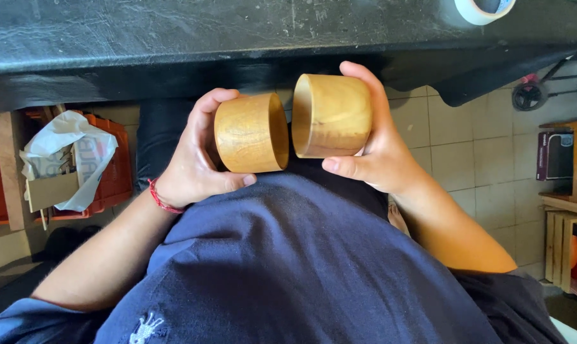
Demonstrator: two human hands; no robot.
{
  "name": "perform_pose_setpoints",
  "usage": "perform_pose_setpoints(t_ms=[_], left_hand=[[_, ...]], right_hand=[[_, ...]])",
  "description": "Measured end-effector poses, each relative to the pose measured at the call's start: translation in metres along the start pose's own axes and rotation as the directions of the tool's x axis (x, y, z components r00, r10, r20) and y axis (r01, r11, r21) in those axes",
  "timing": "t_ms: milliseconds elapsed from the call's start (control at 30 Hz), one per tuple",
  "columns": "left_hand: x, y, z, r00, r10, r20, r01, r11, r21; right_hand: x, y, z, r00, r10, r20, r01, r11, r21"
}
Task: Applying tape to the edges of wooden components to ensure a proper fit during assembly and inspection.
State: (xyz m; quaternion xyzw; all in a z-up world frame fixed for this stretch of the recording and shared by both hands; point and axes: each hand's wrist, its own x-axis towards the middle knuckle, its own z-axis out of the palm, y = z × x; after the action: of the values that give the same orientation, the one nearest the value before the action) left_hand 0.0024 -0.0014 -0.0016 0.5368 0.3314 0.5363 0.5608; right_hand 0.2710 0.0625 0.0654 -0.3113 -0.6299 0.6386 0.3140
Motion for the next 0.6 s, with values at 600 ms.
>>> perform_pose_setpoints(t_ms=[600], left_hand=[[0.003,0.002,-0.001,0.992,-0.115,0.043,0.12,0.982,-0.147]], right_hand=[[0.002,0.0,-0.017,0.951,-0.241,0.191,0.301,0.857,-0.419]])
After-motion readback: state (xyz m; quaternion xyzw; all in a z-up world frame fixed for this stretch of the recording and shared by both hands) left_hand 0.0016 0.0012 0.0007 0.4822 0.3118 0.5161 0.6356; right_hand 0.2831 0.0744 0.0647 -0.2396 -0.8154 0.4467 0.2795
